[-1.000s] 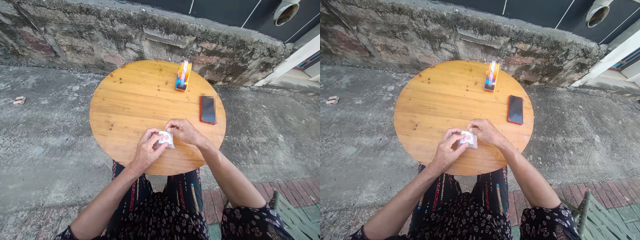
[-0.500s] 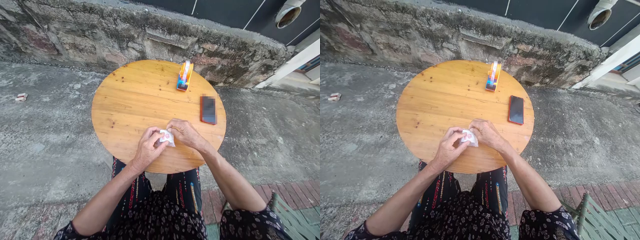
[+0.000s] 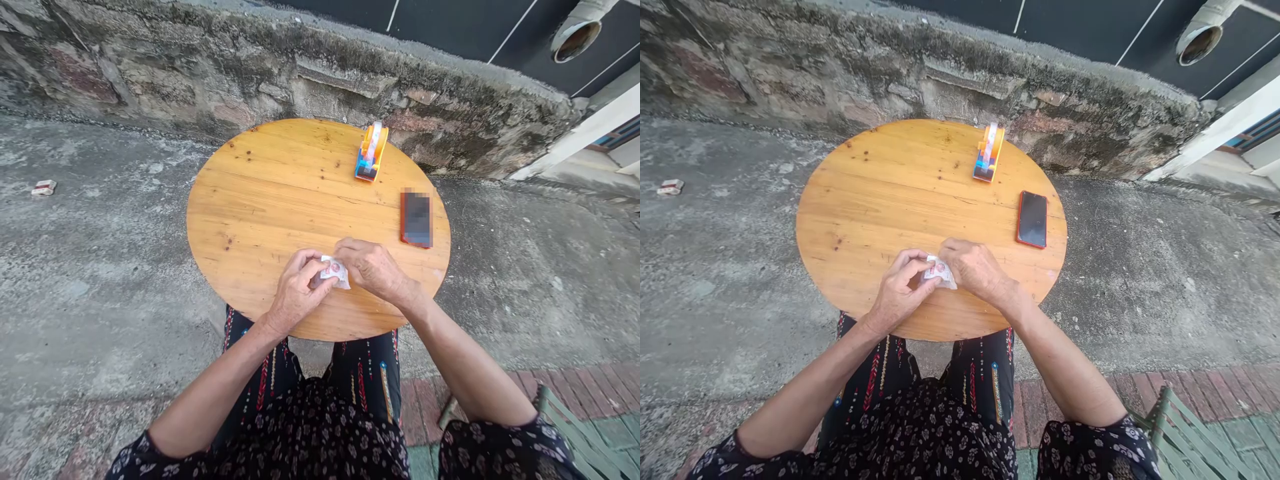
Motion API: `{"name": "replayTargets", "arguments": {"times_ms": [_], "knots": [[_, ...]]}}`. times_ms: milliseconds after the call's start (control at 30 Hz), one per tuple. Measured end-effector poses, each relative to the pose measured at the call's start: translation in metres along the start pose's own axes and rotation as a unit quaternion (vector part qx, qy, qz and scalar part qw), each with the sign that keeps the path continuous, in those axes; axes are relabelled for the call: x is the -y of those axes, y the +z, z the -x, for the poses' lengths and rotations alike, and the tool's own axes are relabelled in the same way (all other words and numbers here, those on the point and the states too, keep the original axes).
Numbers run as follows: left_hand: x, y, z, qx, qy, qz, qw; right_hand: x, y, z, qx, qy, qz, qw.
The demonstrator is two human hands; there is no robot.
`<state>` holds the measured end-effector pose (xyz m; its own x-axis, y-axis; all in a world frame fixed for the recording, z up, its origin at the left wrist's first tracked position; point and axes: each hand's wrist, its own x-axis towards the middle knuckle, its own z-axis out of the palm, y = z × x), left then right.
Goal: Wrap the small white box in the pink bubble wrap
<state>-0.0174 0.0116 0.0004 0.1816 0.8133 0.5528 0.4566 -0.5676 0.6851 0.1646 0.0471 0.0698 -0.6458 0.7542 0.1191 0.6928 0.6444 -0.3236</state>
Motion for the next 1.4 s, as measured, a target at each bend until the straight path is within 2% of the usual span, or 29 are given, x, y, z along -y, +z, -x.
{"name": "replayTargets", "arguments": {"times_ms": [200, 533, 733, 1000, 1267, 1400], "knots": [[0.001, 0.0, 0.001, 0.004, -0.007, 0.003, 1.0, 0.002, -0.002, -0.001, 0.028, -0.033, 0.087, 0.995], [0.003, 0.001, 0.001, 0.002, -0.003, 0.005, 1.0, 0.0, -0.005, 0.005, 0.008, -0.074, 0.097, 0.993], [0.003, 0.0, 0.001, 0.004, -0.002, 0.01, 1.0, 0.004, 0.002, 0.015, -0.028, -0.067, 0.163, 0.984], [0.004, 0.002, 0.002, 0.004, 0.001, 0.007, 1.0, -0.002, 0.009, 0.02, -0.066, -0.054, 0.096, 0.992], [0.004, 0.002, 0.002, 0.007, -0.002, 0.001, 1.0, -0.001, 0.004, 0.015, -0.053, -0.056, 0.066, 0.995], [0.004, 0.002, 0.001, 0.007, -0.003, 0.004, 1.0, 0.002, -0.001, 0.011, -0.034, -0.028, 0.031, 0.999]]}}
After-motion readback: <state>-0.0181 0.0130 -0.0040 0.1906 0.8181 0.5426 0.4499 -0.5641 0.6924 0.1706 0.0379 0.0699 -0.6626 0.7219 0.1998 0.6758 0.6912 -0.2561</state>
